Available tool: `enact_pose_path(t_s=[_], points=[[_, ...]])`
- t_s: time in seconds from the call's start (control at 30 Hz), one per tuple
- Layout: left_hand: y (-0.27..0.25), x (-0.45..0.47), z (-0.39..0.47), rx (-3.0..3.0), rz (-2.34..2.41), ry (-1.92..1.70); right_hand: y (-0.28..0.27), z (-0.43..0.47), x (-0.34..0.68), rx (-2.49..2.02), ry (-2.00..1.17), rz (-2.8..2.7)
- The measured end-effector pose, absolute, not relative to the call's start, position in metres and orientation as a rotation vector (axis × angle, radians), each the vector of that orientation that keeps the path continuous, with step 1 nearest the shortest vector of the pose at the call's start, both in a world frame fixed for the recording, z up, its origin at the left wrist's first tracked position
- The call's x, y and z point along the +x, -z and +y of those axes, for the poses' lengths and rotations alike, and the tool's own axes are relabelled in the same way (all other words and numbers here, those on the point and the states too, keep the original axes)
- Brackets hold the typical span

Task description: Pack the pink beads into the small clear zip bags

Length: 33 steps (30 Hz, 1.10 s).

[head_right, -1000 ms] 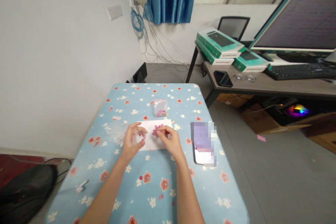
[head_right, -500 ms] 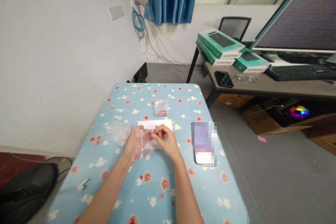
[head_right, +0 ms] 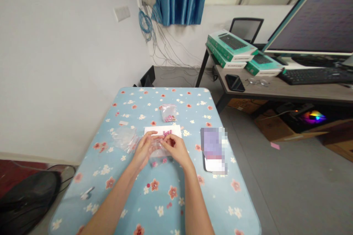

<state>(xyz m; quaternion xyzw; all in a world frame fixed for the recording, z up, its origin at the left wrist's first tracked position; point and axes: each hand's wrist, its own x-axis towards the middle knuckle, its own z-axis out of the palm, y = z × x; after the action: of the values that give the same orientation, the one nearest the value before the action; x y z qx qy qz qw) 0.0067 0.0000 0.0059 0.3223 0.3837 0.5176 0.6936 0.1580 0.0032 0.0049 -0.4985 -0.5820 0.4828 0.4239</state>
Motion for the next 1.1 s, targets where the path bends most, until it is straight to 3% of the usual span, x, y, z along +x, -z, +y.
enact_pose_path(t_s=[1.1], points=[[-0.0011,0.0057,-0.0009,0.980,1.037,-1.130,-0.0127,0.0021,0.1587,-1.250,-1.137,-1.482]])
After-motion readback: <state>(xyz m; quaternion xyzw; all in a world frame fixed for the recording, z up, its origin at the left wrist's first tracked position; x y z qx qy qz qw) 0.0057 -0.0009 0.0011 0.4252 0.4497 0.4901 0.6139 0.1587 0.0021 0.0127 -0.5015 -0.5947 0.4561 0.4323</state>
